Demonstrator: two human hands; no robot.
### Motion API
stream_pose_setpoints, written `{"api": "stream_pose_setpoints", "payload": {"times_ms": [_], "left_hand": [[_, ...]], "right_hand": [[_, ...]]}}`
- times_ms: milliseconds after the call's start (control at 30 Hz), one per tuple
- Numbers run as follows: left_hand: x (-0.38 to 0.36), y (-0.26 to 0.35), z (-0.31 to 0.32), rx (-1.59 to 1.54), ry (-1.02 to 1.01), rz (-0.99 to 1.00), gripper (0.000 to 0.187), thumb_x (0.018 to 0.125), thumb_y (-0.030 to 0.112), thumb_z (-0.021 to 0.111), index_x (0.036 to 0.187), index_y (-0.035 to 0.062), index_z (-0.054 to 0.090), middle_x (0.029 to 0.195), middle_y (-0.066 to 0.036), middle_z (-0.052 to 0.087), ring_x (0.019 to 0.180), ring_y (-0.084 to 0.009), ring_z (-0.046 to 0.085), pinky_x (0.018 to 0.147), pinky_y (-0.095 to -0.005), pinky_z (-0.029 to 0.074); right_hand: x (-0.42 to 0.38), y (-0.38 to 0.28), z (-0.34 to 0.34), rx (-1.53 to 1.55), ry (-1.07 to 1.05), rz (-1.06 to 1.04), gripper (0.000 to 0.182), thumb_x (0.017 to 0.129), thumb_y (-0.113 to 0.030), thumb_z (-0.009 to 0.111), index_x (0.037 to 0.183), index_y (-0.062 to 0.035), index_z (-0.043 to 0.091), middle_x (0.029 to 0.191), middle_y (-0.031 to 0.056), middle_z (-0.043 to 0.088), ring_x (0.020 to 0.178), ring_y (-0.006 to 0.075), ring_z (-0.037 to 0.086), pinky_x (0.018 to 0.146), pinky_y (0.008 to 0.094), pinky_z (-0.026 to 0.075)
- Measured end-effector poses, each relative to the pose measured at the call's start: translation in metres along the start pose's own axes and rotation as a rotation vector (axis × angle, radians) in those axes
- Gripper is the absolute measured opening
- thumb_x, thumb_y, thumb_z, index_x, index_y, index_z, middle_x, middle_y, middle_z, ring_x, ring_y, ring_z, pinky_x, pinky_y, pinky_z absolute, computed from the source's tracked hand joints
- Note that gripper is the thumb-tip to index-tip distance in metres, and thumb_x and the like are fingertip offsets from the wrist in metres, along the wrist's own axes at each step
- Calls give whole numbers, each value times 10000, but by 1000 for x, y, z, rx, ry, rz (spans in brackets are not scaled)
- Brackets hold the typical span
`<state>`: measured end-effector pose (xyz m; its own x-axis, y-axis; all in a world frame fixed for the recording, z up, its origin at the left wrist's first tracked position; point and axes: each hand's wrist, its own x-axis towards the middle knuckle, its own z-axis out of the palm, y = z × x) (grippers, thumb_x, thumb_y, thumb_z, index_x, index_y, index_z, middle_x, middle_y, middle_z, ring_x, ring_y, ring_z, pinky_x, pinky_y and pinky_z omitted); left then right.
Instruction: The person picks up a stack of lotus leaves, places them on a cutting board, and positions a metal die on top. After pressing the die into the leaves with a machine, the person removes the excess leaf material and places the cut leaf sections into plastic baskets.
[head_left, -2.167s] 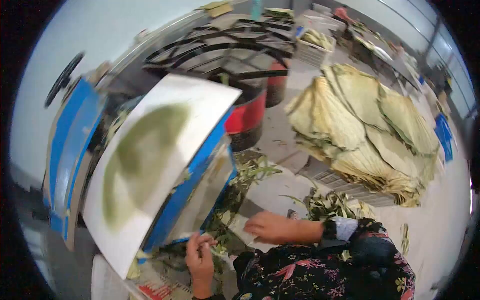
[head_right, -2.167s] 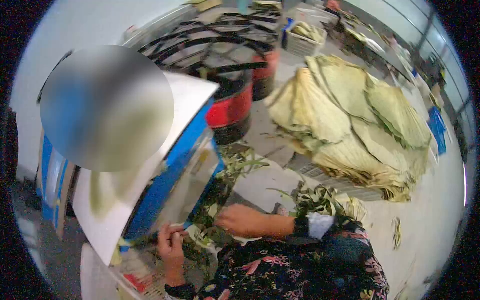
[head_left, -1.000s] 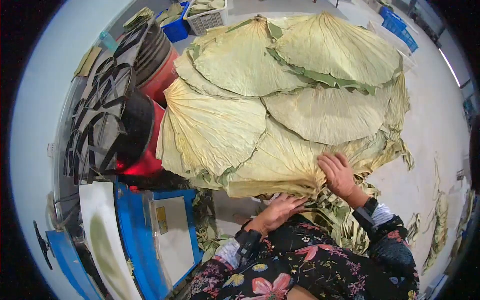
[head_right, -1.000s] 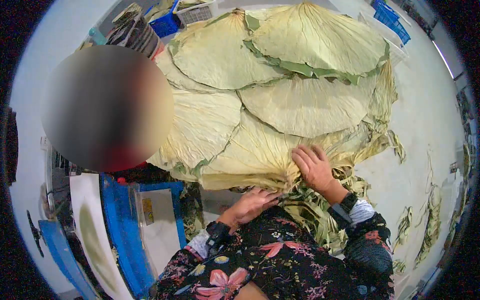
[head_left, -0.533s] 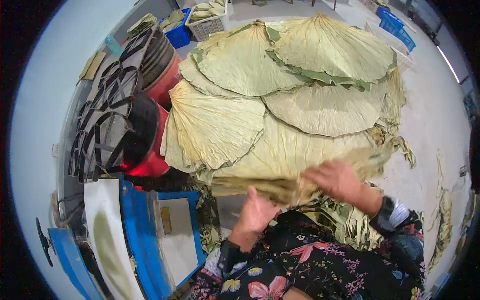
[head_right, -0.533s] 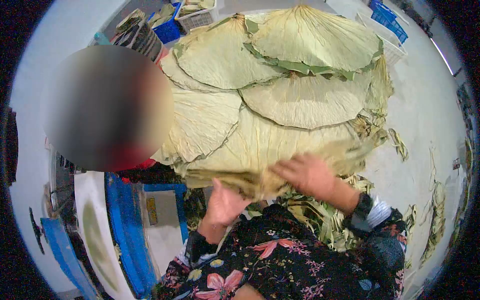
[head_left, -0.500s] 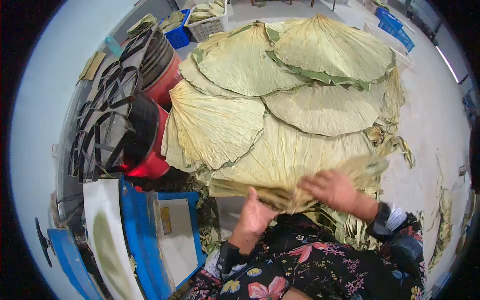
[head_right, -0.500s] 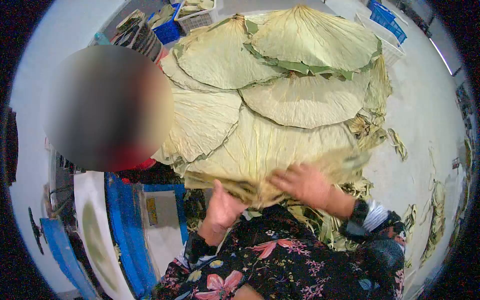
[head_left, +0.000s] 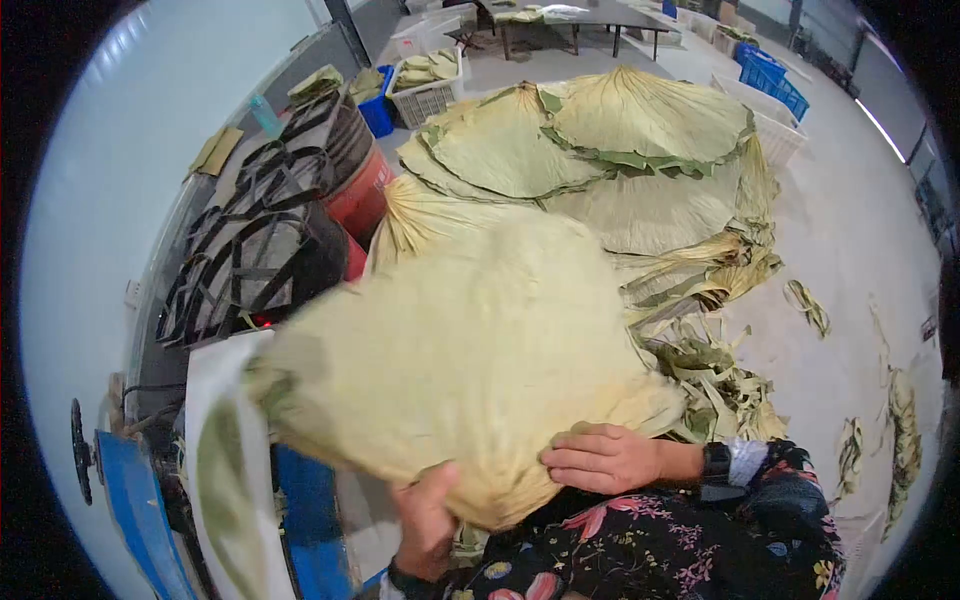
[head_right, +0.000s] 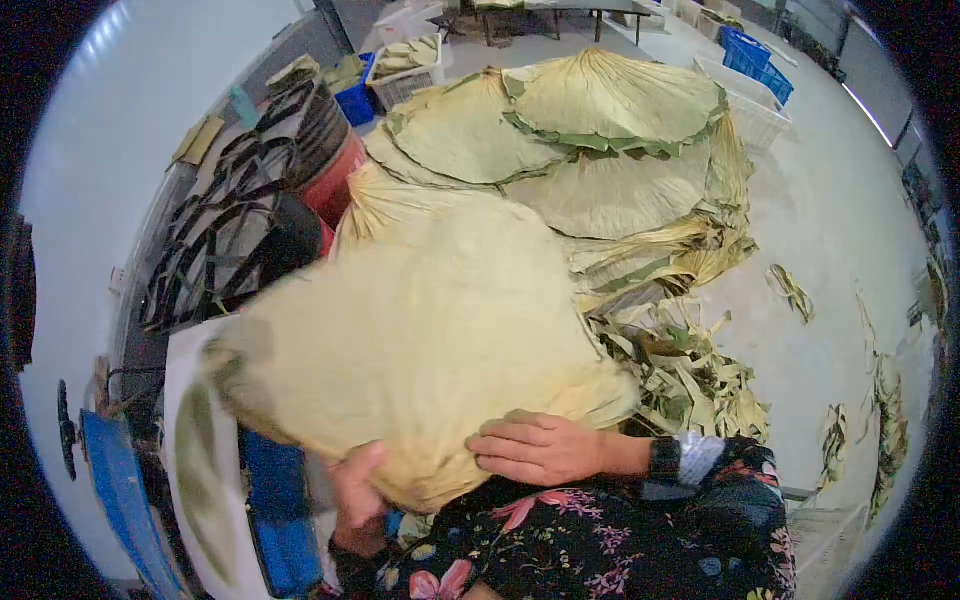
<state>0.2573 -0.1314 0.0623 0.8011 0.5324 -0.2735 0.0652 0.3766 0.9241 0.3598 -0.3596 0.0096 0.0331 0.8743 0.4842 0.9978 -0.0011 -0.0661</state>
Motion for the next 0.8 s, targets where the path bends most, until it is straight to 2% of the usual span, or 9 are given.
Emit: {"api": "stream_pose_setpoints", "payload": {"times_ms": [133,233,267,367,400,467,600,667,800], "left_hand": [[-21,35,-43,-124,99,451,571,655,80,554,1205,-37,455,1175,-148,526,1063,-281,542,945,-415,436],[-24,34,-88,-9,239,628,630,645,39,549,1255,-25,402,1205,-143,497,1105,-287,511,971,-418,418],[-23,31,-99,-9,287,673,630,645,39,549,1255,-25,402,1205,-143,497,1105,-287,511,971,-418,418],[-24,30,-125,-79,377,759,719,616,-41,543,1304,48,355,1271,-122,433,1171,-292,450,1002,-426,378],[-29,30,-129,-80,410,793,719,616,-41,543,1304,48,355,1271,-122,433,1171,-292,450,1002,-426,378],[-39,29,-133,69,485,807,691,628,-38,542,1289,60,369,1261,-120,441,1161,-296,457,1012,-429,360],[-48,26,-155,104,515,908,659,639,-31,550,1270,51,378,1243,-129,446,1153,-292,459,1011,-425,358],[-45,25,-180,1026,742,1137,578,662,-9,552,1222,39,419,1202,-118,470,1120,-270,481,985,-417,378],[-42,53,-202,1215,955,1101,455,735,86,544,1180,37,464,1169,-111,507,1082,-267,507,950,-414,400]], "right_hand": [[39,-20,26,202,217,-101,332,783,-122,595,1097,-31,537,1268,131,487,1116,267,496,956,382,381],[90,-39,31,705,216,290,423,794,-242,673,1103,-7,505,1195,139,470,1116,269,448,959,378,367],[103,-43,42,723,210,225,423,794,-242,673,1103,-7,505,1195,139,470,1116,269,448,959,378,367],[137,-53,72,1774,-51,619,463,902,-343,552,1215,-18,452,1281,112,439,1177,239,431,997,370,343],[148,-58,83,1777,-82,574,463,902,-343,552,1215,-18,452,1281,112,439,1177,239,431,997,370,343],[175,-74,98,2365,-194,635,607,906,-440,499,1330,-32,350,1379,113,373,1259,247,377,1038,371,315],[236,-81,131,2775,-65,344,652,912,-425,462,1392,-39,248,1429,98,324,1317,244,309,1066,417,287],[266,-84,127,2820,-87,349,629,914,-384,466,1384,-24,255,1415,105,346,1300,261,336,1064,429,288],[327,-88,113,2579,88,316,598,904,-352,474,1371,-25,295,1396,109,375,1261,278,393,1054,444,301]]}}
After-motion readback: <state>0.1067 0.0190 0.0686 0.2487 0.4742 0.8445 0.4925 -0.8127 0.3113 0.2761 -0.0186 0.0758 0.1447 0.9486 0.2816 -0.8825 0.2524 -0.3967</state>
